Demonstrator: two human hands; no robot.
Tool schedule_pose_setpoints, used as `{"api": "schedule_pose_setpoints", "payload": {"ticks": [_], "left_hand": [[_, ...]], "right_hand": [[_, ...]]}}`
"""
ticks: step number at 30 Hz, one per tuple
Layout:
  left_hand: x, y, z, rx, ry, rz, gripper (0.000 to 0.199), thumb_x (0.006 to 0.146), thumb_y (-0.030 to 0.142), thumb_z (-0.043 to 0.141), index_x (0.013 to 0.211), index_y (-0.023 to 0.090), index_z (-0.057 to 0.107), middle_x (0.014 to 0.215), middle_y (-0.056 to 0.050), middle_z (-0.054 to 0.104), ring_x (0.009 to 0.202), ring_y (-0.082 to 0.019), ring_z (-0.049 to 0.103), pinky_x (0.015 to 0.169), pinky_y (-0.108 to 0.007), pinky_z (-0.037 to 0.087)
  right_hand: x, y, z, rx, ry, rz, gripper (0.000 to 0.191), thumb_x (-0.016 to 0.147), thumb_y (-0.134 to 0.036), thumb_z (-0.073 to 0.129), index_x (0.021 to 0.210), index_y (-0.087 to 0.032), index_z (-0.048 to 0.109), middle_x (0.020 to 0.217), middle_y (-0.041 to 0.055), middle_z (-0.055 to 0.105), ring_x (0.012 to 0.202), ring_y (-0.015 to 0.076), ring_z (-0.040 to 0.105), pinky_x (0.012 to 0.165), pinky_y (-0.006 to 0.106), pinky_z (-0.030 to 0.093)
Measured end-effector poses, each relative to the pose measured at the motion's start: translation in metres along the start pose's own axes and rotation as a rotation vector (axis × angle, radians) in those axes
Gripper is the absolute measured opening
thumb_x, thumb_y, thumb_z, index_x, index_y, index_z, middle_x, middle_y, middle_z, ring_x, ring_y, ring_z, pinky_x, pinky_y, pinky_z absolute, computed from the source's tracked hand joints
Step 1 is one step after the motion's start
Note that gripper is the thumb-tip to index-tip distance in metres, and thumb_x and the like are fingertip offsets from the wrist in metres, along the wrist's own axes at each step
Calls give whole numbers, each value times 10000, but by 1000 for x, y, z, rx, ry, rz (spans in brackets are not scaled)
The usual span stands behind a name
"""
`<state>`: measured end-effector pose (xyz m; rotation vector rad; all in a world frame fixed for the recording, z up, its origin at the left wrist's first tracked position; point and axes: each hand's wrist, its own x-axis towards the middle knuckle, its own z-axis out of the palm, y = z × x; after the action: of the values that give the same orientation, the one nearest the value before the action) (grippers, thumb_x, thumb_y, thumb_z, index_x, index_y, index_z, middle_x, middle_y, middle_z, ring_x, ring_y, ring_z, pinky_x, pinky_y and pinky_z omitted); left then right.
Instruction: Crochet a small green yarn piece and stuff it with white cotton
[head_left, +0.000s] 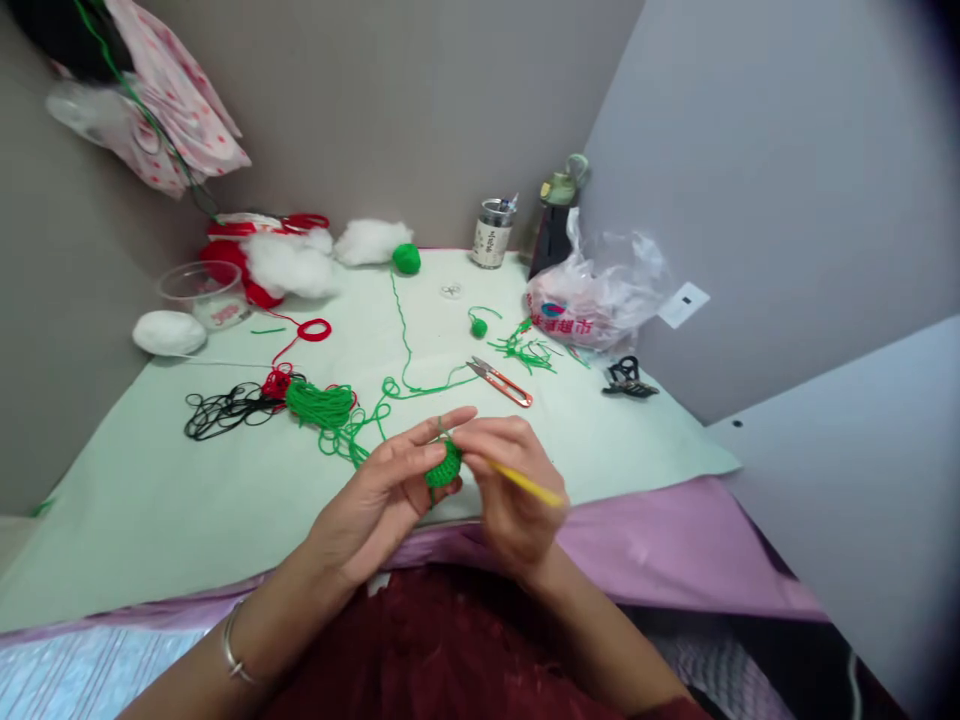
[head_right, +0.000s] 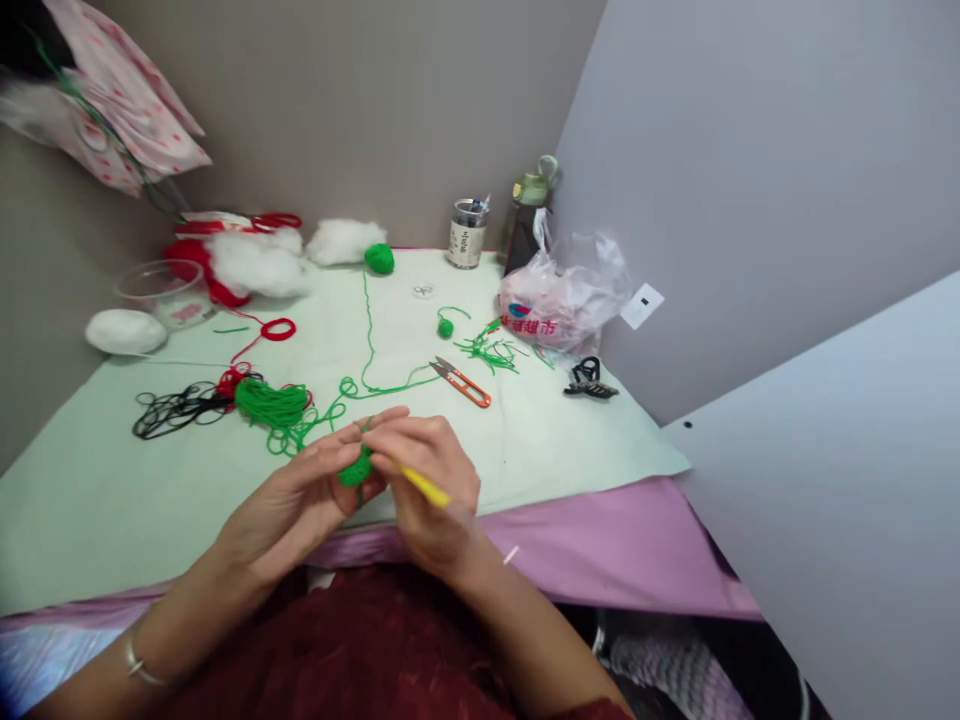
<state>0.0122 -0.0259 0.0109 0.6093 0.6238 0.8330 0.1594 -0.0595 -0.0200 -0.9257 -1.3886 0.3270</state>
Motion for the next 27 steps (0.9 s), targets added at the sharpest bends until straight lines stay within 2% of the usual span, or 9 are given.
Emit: {"api": "schedule_pose_setpoints", "payload": {"ticks": [3,5,8,10,13,17,21,27], "left_hand": [[-2,4,-3,0,26,49,402,772,263,881,1166,207,823,812,8,640,745,-97,560,776,-211,510],[-4,2,-4,92,24,126,411,794,262,874,1198,225,811,866,1,674,801,-109,580,802,-213,494],[-6,-3,-8,298,-18,223,446,859,288,829,1300,260,763,1053,-37,736,964,-173,623,891,-276,492],[-7,-5,-11,404,-45,261,451,909,324,781,1353,266,730,1095,-51,736,1008,-202,631,943,-322,487],[-8,-4,-15,458,-56,254,474,920,356,768,1381,267,707,1032,-45,707,994,-209,638,959,-346,487],[-9,0,-14,471,-35,267,479,866,312,824,1336,289,733,931,-5,634,893,-163,601,869,-295,503],[-9,1,-13,515,-1,315,448,851,254,827,1293,272,759,901,-1,611,873,-148,571,833,-267,495],[-11,1,-14,586,12,338,438,856,235,801,1292,254,763,907,-16,627,871,-163,586,871,-303,509]], "right_hand": [[8,-3,-1,300,98,238,178,1022,-260,624,1012,-289,800,881,24,727,670,147,636,635,318,545],[12,-2,0,450,56,335,165,1018,-303,640,974,-286,798,877,9,721,635,127,610,605,291,519],[12,1,3,439,-39,353,146,1001,-311,671,965,-281,809,915,22,754,768,152,661,679,290,531],[10,4,3,406,-42,360,152,1001,-316,672,966,-273,814,915,30,768,799,158,659,697,287,528],[10,5,3,491,-10,444,160,983,-362,695,942,-255,805,847,18,749,699,133,618,652,269,512],[16,2,1,630,-10,541,195,955,-393,723,877,-220,769,812,17,728,640,117,605,615,254,500],[19,0,-1,648,-31,545,230,979,-412,687,866,-214,719,803,16,733,621,115,604,621,259,506],[15,-2,-7,551,-74,485,250,1027,-412,616,899,-215,700,834,27,748,670,140,647,655,289,534]]}}
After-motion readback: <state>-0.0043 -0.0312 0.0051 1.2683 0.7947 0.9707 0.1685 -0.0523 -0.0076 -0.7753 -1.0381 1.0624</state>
